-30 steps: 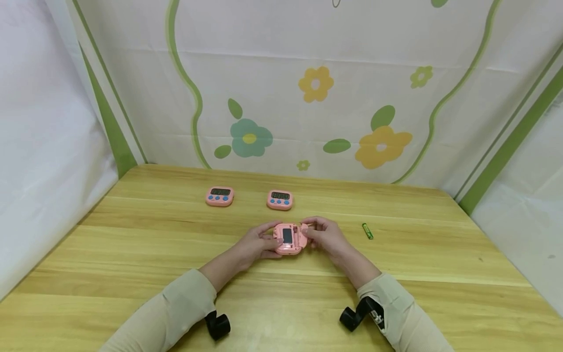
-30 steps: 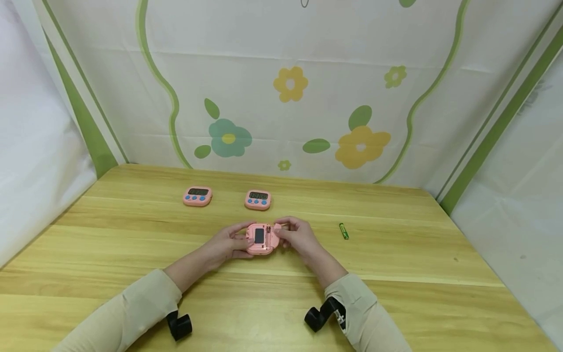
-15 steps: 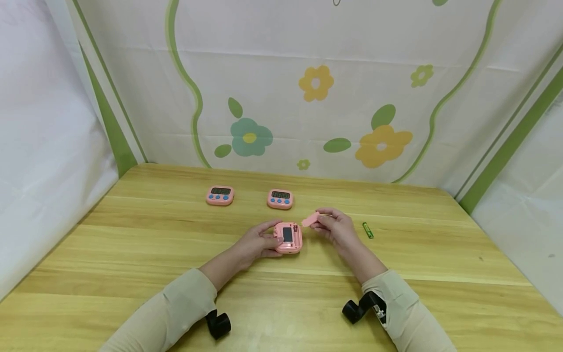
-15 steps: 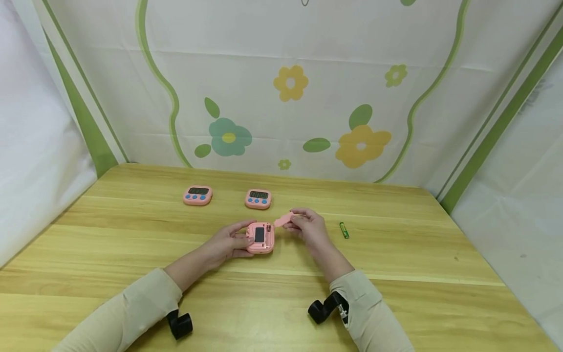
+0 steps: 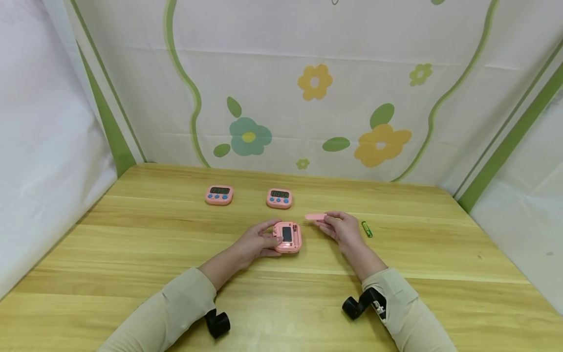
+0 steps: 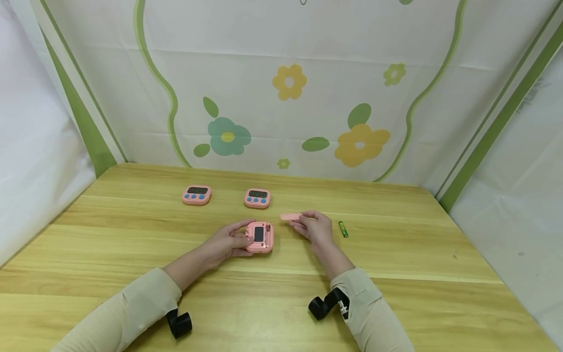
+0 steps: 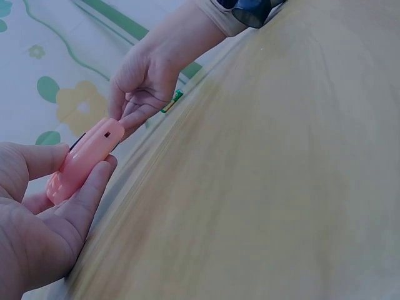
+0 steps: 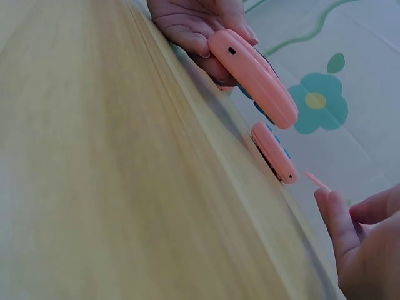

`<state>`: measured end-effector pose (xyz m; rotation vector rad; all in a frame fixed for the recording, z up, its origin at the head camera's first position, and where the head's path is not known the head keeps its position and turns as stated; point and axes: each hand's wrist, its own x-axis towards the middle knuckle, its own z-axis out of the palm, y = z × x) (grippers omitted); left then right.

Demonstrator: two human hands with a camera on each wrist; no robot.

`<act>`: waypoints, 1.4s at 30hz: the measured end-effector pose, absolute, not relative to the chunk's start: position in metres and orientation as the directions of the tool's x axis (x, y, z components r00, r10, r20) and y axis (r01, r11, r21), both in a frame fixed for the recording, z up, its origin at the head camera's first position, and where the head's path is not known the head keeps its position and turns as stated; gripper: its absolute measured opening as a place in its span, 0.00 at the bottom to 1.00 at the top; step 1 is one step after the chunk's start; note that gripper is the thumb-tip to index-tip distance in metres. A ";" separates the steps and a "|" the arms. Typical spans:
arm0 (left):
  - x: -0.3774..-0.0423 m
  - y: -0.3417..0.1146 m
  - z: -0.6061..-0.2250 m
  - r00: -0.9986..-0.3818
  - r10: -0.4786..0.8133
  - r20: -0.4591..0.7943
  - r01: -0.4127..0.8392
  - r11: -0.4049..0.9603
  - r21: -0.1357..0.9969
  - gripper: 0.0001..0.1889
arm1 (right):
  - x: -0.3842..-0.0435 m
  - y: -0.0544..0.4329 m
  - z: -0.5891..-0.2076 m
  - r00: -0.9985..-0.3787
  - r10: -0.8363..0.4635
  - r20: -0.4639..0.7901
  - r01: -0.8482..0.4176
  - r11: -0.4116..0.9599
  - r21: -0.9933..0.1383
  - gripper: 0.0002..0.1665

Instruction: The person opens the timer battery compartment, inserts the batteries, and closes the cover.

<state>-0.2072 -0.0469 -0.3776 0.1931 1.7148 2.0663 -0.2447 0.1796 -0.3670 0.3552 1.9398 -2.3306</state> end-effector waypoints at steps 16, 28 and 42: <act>-0.207 -0.048 -0.379 -0.889 0.426 -0.165 -0.245 -0.139 0.959 0.30 | -0.246 0.183 -0.374 -0.962 0.088 -0.260 0.246 -0.143 -0.959 0.20; -0.207 -0.047 -0.380 -0.888 0.431 -0.159 -0.241 -0.141 0.960 0.31 | -0.246 0.184 -0.374 -0.967 0.104 -0.234 0.225 -0.096 -0.970 0.21; -0.207 -0.047 -0.380 -0.887 0.433 -0.162 -0.241 -0.134 0.961 0.31 | -0.249 0.193 -0.361 -0.975 0.084 -0.207 0.197 -0.115 -0.974 0.25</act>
